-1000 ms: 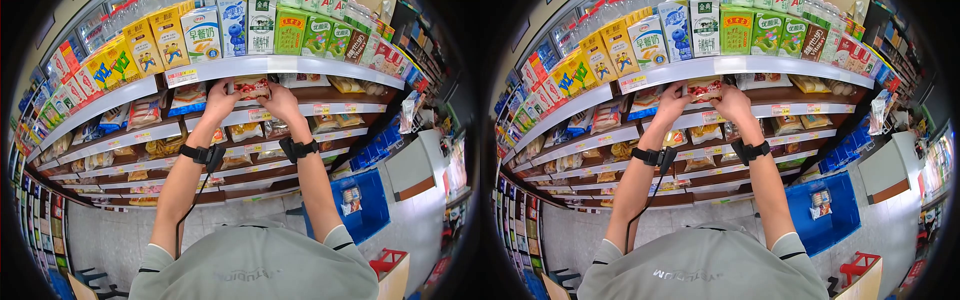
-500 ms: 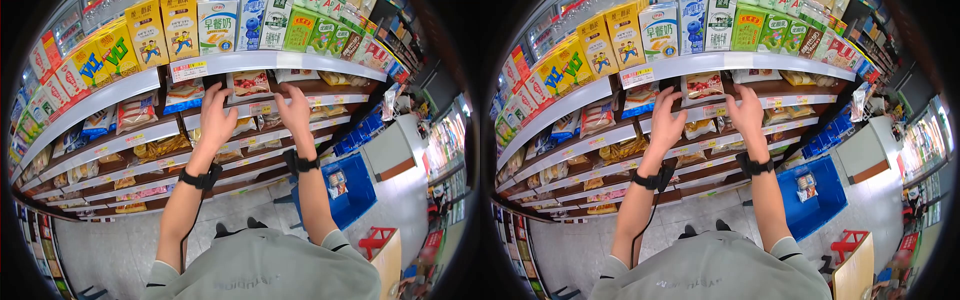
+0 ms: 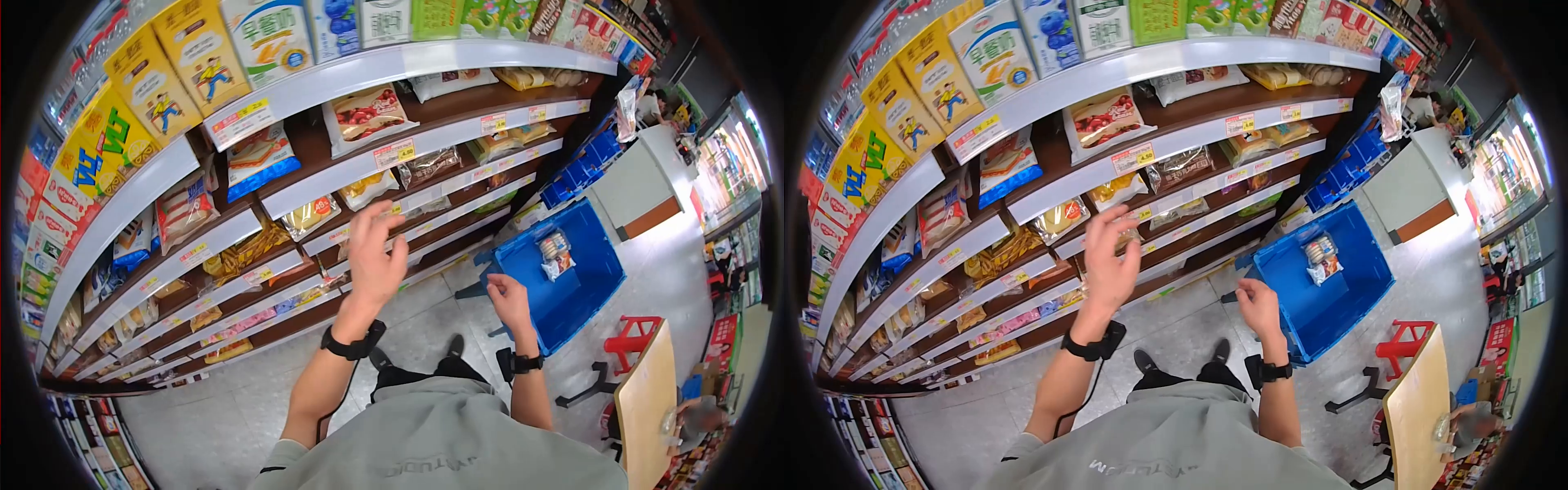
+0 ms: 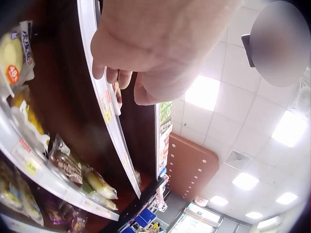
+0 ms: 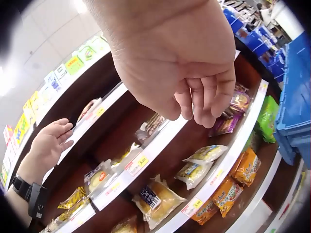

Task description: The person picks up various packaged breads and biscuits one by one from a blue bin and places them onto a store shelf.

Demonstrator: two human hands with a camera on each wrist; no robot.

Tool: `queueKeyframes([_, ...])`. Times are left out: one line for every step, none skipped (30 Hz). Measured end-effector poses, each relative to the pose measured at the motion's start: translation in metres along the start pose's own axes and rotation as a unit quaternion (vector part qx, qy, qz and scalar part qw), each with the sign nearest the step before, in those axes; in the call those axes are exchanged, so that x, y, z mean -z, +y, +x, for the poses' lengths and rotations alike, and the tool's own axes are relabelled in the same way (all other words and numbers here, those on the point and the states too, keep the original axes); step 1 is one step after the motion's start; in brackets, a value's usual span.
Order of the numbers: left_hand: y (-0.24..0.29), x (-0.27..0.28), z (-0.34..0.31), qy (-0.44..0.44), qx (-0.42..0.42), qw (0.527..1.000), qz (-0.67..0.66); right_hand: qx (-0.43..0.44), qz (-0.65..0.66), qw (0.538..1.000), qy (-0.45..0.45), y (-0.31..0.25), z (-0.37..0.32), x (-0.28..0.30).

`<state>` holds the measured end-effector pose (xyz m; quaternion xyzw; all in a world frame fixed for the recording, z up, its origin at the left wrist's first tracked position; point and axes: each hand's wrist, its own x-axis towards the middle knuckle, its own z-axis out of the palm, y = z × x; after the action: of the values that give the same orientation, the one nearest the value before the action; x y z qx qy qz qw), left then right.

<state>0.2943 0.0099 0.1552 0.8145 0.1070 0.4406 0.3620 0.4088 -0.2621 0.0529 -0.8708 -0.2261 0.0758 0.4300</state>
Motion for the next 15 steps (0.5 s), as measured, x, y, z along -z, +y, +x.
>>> queueKeyframes([0.005,-0.012,-0.005,-0.013,0.001,1.000,-0.004,-0.024,0.012,1.000,-0.001,0.006,-0.002,0.005])
queueKeyframes([0.010,-0.025,-0.010,-0.026,0.002,1.000,-0.008,-0.049,0.024,0.999,-0.002,0.013,-0.003,0.009])
queueKeyframes([0.015,-0.038,-0.016,-0.032,-0.001,1.000,0.001,-0.048,0.035,0.998,0.000,0.021,-0.002,0.012])
queueKeyframes([0.021,-0.051,-0.021,-0.054,0.000,0.999,-0.006,-0.048,0.045,0.998,-0.002,0.029,0.002,0.016])
queueKeyframes([0.025,-0.066,-0.026,-0.075,0.001,0.997,-0.013,-0.043,0.055,0.998,-0.005,0.038,0.005,0.021])
queueKeyframes([0.030,-0.082,-0.030,-0.077,0.001,0.997,-0.004,-0.038,0.064,0.997,-0.011,0.048,0.008,0.027])
queueKeyframes([0.035,-0.099,-0.034,-0.095,0.002,0.995,-0.013,-0.036,0.072,0.997,-0.017,0.059,0.011,0.034])
queueKeyframes([0.041,-0.116,-0.040,-0.113,0.003,0.993,-0.022,-0.029,0.083,0.996,-0.028,0.070,0.013,0.043])
queueKeyframes([0.051,-0.133,-0.042,-0.130,-0.007,0.991,-0.001,-0.022,0.096,0.994,-0.040,0.082,0.016,0.051])
queueKeyframes([0.061,-0.150,-0.044,-0.134,-0.007,0.991,0.013,-0.021,0.109,0.993,-0.045,0.095,0.019,0.061])
queueKeyframes([0.070,-0.168,-0.047,-0.170,-0.006,0.985,0.011,-0.033,0.122,0.990,-0.057,0.109,0.020,0.073])
queueKeyframes([0.079,-0.187,-0.050,-0.211,-0.005,0.978,0.009,-0.048,0.137,0.987,-0.068,0.125,0.020,0.084])
queueKeyframes([0.088,-0.207,-0.053,-0.232,-0.010,0.973,-0.002,-0.059,0.156,0.984,-0.070,0.140,0.020,0.094])
queueKeyframes([0.095,-0.225,-0.058,-0.265,-0.011,0.964,0.008,-0.083,0.161,0.981,-0.062,0.156,0.020,0.103])
queueKeyframes([0.104,-0.239,-0.060,-0.299,-0.019,0.954,0.013,-0.112,0.162,0.979,-0.049,0.173,0.017,0.112])
